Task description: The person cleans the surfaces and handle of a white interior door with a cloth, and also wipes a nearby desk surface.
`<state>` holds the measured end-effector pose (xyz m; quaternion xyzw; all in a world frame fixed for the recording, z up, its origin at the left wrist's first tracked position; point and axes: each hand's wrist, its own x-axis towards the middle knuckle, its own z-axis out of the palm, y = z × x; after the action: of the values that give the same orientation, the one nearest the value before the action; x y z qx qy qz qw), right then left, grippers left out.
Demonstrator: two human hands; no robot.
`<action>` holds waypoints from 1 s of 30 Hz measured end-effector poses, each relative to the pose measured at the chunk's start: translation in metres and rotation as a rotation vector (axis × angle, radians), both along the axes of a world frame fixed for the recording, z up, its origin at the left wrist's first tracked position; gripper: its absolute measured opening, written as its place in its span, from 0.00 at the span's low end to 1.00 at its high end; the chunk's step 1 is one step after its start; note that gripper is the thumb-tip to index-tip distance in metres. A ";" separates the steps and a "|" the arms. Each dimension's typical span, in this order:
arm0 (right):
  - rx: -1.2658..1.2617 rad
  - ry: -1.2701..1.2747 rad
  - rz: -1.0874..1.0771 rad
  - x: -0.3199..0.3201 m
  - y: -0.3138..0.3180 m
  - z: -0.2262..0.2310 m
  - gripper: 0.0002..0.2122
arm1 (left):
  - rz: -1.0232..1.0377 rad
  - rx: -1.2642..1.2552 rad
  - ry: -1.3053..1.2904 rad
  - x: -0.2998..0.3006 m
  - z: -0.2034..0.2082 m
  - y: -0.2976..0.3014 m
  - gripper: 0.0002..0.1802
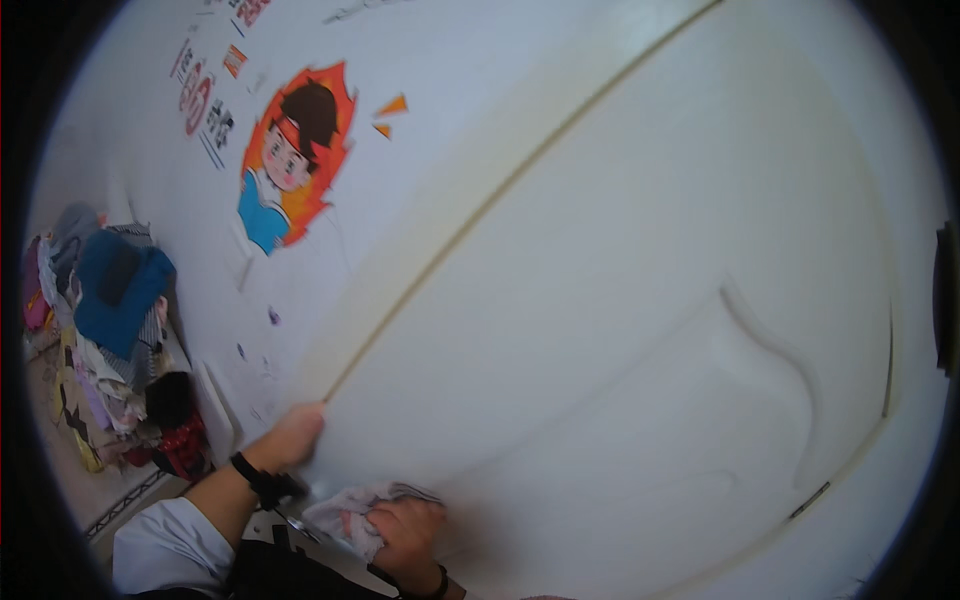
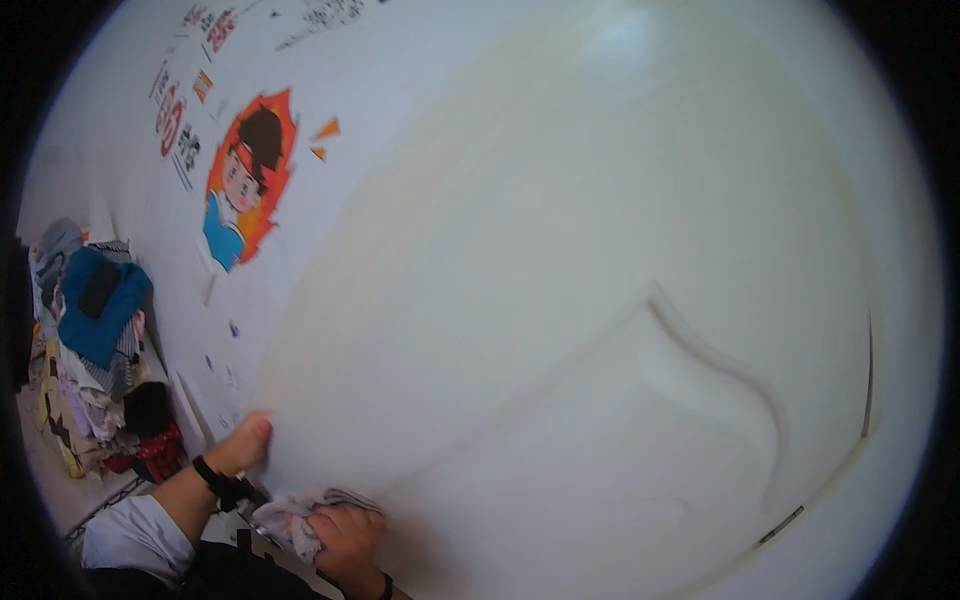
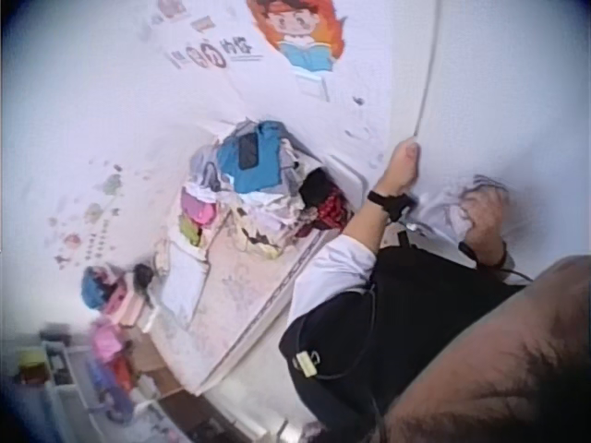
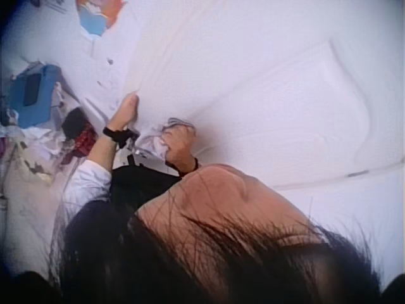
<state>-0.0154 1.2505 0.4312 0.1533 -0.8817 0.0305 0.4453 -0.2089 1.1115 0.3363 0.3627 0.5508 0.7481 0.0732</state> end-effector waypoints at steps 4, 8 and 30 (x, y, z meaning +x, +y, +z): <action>-0.181 -0.036 0.186 0.049 0.054 -0.015 0.12 | 0.174 -0.014 0.037 0.000 -0.008 -0.002 0.28; -0.208 0.100 -0.004 0.113 0.120 -0.017 0.15 | 0.309 0.025 -0.221 -0.021 -0.094 -0.002 0.35; -0.802 0.550 -0.525 0.263 0.293 -0.028 0.09 | 0.593 0.225 -0.430 0.002 -0.023 0.013 0.47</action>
<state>0.2481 1.5438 0.4034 -0.2509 -0.6608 0.2106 0.6753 -0.2072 1.1240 0.3129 0.0281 0.5183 0.8516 -0.0726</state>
